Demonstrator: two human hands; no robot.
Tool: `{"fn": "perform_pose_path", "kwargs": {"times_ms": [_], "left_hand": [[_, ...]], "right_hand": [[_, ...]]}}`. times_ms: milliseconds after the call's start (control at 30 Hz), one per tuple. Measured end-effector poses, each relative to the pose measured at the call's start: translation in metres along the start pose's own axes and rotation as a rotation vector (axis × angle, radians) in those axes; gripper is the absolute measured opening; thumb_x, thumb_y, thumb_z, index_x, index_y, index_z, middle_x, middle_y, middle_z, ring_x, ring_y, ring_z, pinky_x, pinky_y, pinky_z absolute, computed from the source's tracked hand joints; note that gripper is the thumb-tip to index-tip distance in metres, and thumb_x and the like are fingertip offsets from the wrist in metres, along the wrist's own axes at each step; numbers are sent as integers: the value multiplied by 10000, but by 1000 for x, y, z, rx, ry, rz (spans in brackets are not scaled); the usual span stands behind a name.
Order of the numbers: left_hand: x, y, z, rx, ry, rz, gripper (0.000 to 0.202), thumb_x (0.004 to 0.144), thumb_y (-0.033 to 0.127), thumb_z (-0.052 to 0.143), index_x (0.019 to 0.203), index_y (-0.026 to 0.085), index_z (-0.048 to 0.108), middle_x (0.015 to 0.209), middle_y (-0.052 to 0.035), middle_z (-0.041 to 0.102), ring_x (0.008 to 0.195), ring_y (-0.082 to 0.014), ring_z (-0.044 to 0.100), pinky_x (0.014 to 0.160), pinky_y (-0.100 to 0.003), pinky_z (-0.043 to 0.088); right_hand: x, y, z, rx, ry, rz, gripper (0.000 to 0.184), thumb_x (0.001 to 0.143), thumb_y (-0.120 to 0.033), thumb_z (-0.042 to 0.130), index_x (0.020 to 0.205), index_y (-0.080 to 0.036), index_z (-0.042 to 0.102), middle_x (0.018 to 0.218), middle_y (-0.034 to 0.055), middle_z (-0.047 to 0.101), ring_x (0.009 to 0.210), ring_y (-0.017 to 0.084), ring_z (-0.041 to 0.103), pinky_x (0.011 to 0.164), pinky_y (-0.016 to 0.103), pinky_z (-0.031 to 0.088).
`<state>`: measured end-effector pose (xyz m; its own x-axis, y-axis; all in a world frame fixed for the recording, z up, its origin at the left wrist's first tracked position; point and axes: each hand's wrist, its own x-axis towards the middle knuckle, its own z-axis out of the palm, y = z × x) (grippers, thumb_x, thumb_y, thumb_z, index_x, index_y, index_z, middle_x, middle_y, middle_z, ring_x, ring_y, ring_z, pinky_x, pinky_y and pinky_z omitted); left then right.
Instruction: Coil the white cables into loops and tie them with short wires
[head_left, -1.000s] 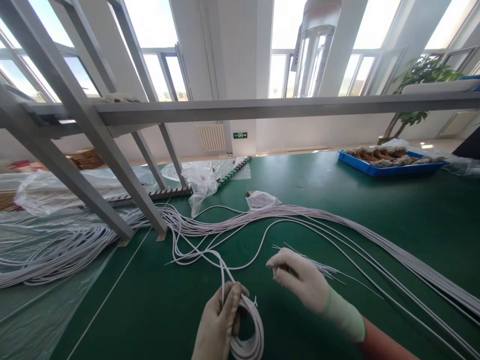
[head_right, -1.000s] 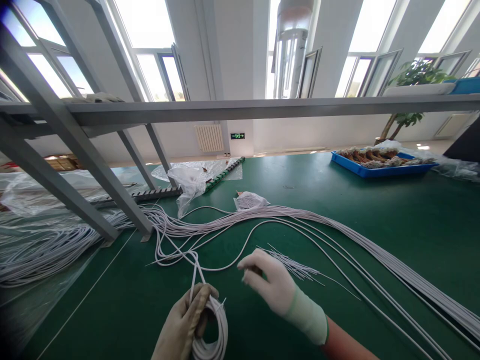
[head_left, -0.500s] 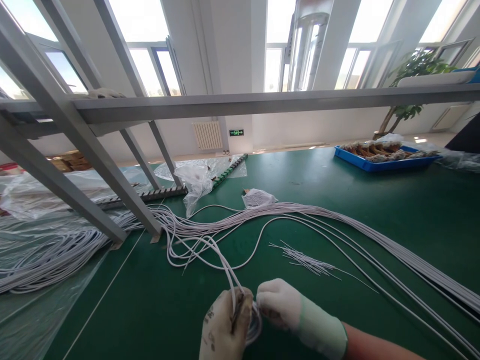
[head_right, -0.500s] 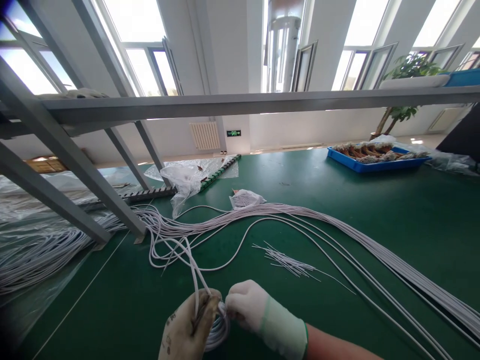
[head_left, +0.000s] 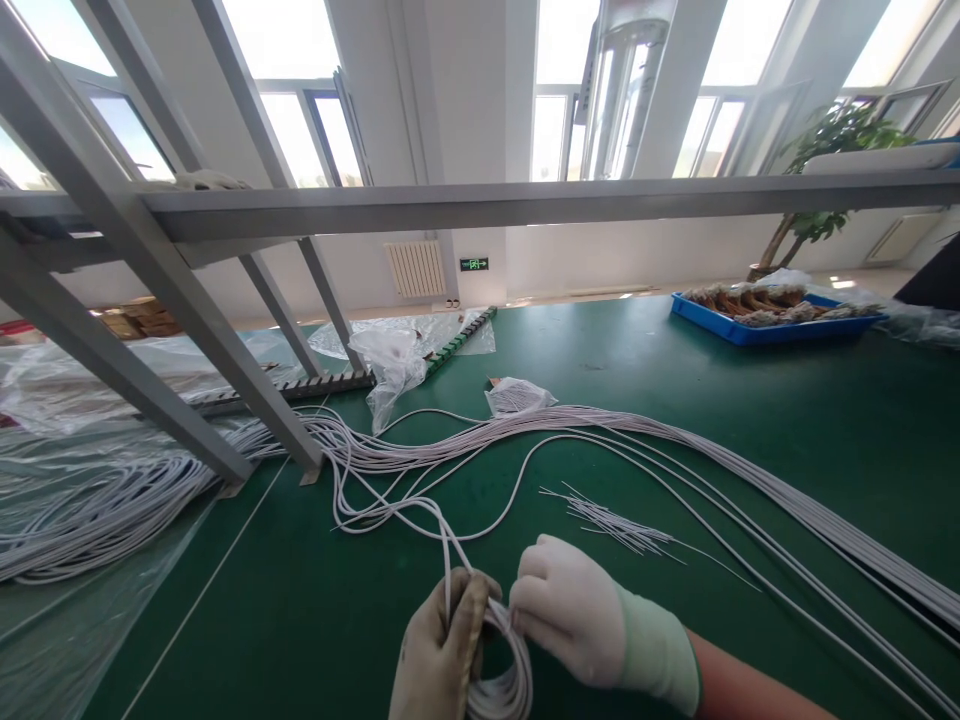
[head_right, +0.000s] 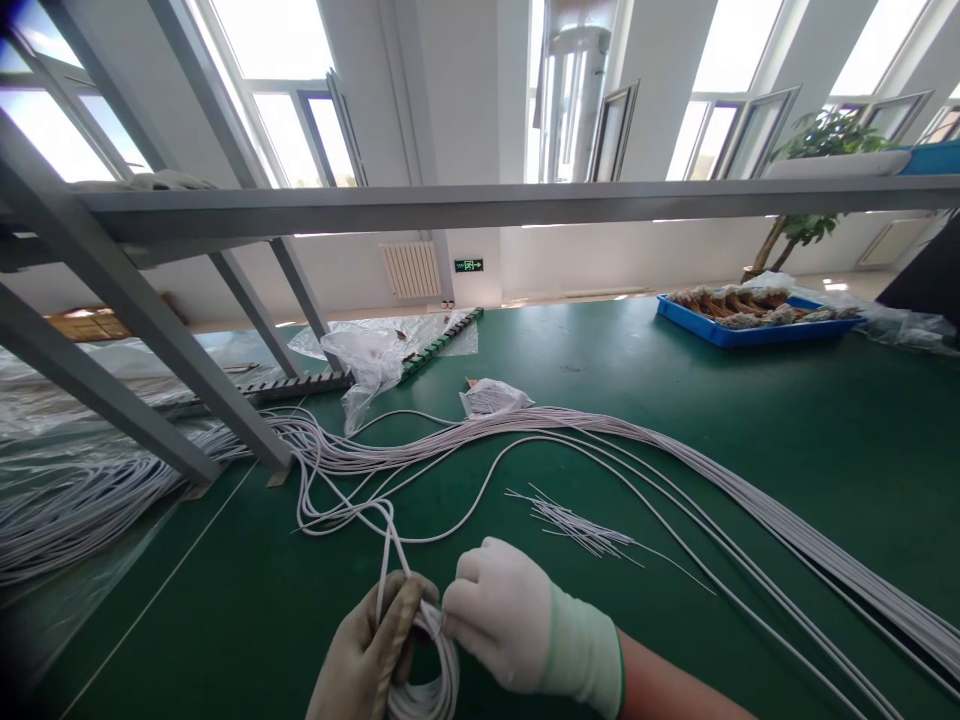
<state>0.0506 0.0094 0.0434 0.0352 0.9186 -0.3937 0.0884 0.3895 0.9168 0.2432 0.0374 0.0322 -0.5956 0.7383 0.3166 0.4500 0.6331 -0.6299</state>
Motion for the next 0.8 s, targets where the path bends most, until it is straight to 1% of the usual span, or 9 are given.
{"fn": "perform_pose_path", "kwargs": {"times_ms": [100, 133, 200, 300, 433, 500, 567, 700, 800], "left_hand": [[-4, -3, 2, 212, 86, 158, 568, 871, 763, 535, 929, 231, 728, 825, -73, 705, 789, -278, 645, 704, -365, 485], [-5, -4, 2, 257, 98, 194, 564, 876, 758, 528, 937, 236, 734, 841, -84, 713, 808, -288, 652, 683, -359, 477], [-6, -5, 2, 249, 104, 185, 569, 871, 768, 528, 939, 242, 734, 823, -82, 705, 742, -264, 619, 583, -332, 424], [-4, -4, 0, 69, 121, 48, 612, 828, 815, 561, 911, 227, 707, 707, -28, 633, 596, -185, 478, 525, -292, 351], [1, -2, -2, -155, 58, -58, 589, 754, 770, 705, 905, 201, 687, 664, 16, 589, 572, -141, 440, 548, -260, 370], [3, -1, -1, -193, 7, -75, 575, 711, 734, 774, 894, 197, 685, 660, 29, 564, 581, -140, 462, 552, -252, 386], [2, 0, 1, -224, 11, -77, 586, 687, 739, 794, 876, 195, 684, 665, 35, 545, 604, -145, 482, 567, -247, 411], [-4, -1, 6, -157, 117, -15, 592, 744, 797, 690, 842, 213, 698, 670, 5, 595, 622, -184, 526, 572, -277, 457], [-8, -4, 8, 27, 198, 60, 594, 791, 823, 583, 807, 242, 702, 702, -43, 671, 678, -257, 618, 638, -344, 517]], "right_hand": [[2, -3, 13, 425, -46, 491, 321, 940, -397, 544, 679, -219, 483, 654, -15, 454, 599, 156, 406, 573, 295, 322], [2, 0, 17, 565, -84, 606, 348, 925, -428, 544, 653, -232, 449, 590, -38, 409, 527, 144, 392, 516, 280, 317], [2, 8, 20, 704, -116, 691, 377, 945, -488, 471, 654, -252, 427, 515, -73, 330, 413, 126, 325, 422, 265, 293], [-2, 18, 16, 684, 72, 690, 411, 1016, -530, 369, 798, -225, 539, 602, -57, 409, 473, 135, 386, 470, 269, 385], [-8, 8, 10, 536, 315, 455, 388, 1009, -539, 583, 1015, -190, 754, 951, 68, 622, 851, 217, 616, 774, 353, 545], [-9, -3, 13, 500, 333, 345, 370, 1009, -531, 620, 1018, -214, 812, 1065, 100, 657, 980, 259, 650, 841, 385, 556], [-10, -13, 21, 503, 329, 327, 378, 1028, -536, 599, 1023, -239, 833, 1081, 105, 692, 1003, 268, 675, 855, 393, 560], [-17, -21, 43, 450, 367, 351, 382, 1090, -472, 500, 1074, -258, 816, 1100, 94, 739, 1005, 255, 698, 878, 388, 573], [-25, -22, 59, 201, 446, 299, 342, 1110, -405, 452, 1109, -261, 762, 1112, 85, 734, 1004, 257, 676, 858, 392, 561]]}}
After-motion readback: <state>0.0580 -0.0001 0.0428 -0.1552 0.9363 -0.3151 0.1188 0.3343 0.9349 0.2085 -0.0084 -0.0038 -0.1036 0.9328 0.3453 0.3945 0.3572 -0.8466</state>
